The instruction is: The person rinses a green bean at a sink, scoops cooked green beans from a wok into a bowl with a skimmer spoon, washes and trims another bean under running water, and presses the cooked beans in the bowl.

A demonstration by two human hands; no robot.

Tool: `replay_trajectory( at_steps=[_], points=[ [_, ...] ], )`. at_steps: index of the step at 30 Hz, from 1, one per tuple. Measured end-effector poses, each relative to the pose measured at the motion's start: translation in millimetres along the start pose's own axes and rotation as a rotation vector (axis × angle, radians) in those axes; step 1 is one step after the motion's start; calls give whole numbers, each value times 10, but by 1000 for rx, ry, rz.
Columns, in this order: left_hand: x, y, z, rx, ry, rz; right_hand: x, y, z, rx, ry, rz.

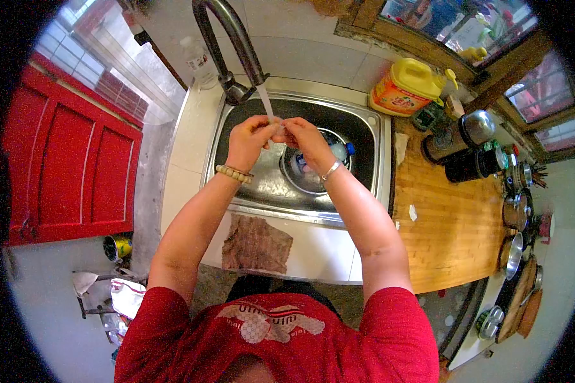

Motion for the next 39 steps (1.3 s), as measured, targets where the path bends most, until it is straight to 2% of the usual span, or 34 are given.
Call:
replay_trajectory(
  at_steps=[10, 14, 16, 18, 26, 30, 36, 39],
  points=[
    [81, -136, -18, -100, -62, -69, -37, -36, 37, -42, 8, -15],
    [72, -88, 12, -241, -61, 11, -171, 52, -78, 14, 9, 26],
    [56, -13, 0, -268, -57, 24, -242, 93, -146, 145, 57, 67],
    [19, 56, -14, -181, -83, 174, -267, 60, -191, 179, 60, 52],
    [-23, 254, -114, -328, -75, 204, -230, -63, -153, 119, 113, 99],
    [-39, 313, -96, -369, -87, 195, -285, -80, -155, 108, 97, 35],
    [-106, 283, -124, -212, -75, 119, -297, -62, -135, 121, 82, 12],
    [-80, 264, -93, -196, -70, 146, -280, -89, -114, 128, 80, -6]
  ],
)
Point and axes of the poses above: each hand's wrist, its own x-axis towards the middle knuckle, its own z-axis out of the back of the hand, y = z × x, the point moved 2 cm from there along x, towards the middle knuckle, and after that the axes turned 2 degrees about -z, right-handed, at the moved point
